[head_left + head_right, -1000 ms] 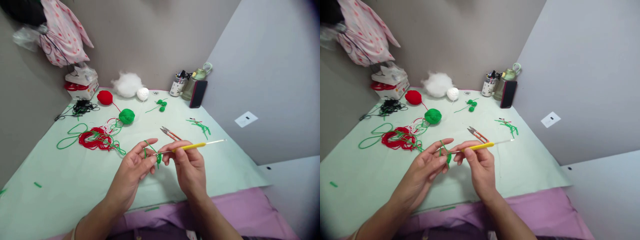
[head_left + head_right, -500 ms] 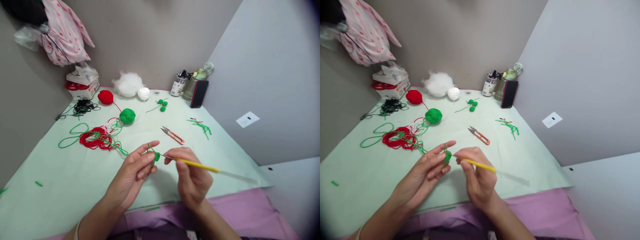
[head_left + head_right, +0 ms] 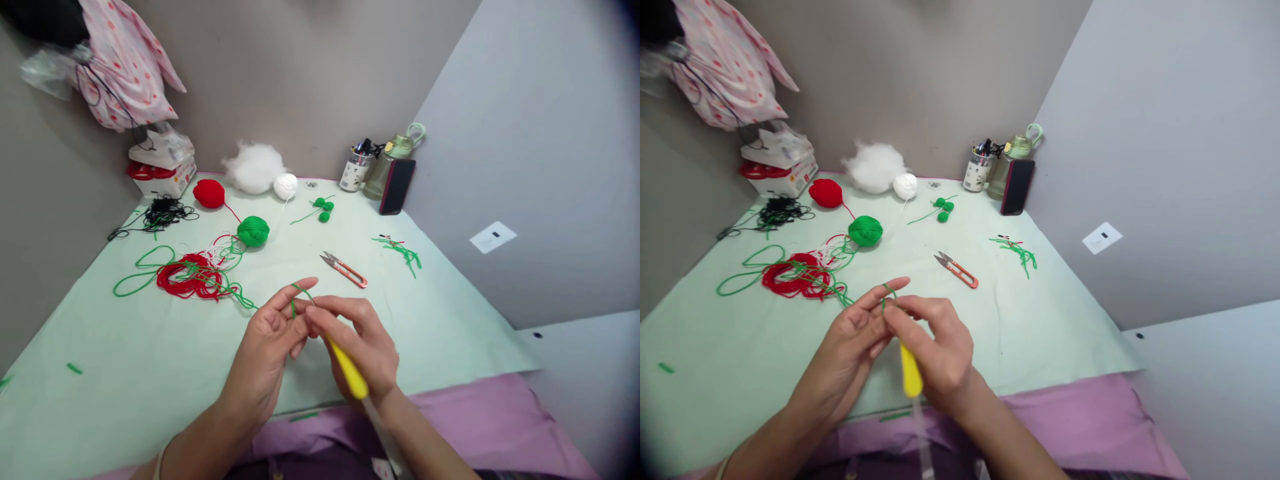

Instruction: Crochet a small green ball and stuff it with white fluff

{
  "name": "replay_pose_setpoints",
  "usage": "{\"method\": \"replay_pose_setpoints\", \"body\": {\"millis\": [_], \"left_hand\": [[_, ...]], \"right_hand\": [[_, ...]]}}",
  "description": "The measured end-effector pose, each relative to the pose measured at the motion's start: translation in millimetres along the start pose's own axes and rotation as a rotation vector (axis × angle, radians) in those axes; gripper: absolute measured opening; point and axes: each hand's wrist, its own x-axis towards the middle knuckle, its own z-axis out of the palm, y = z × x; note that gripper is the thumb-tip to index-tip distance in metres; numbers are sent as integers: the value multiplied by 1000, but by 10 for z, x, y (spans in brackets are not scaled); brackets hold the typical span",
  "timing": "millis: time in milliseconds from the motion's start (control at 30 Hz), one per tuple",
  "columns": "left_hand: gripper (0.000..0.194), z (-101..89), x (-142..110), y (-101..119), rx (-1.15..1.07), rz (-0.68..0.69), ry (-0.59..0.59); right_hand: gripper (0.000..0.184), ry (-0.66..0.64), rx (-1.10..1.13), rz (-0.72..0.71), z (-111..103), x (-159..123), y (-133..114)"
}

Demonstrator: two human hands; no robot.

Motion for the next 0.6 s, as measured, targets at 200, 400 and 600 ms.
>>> {"method": "replay_pose_setpoints", "body": {"millis": [200,400,600], "left_hand": [[27,-75,38,35,-160,-143,-29],[29,-66,39,31,-1,0,5],[44,-58,10,-4,36,-12,-8]], "right_hand": [[25,161,243,218,-45,67,-19],[15,168,696,468,-7,160,-12],[16,121,656,434,9,103,25]]}}
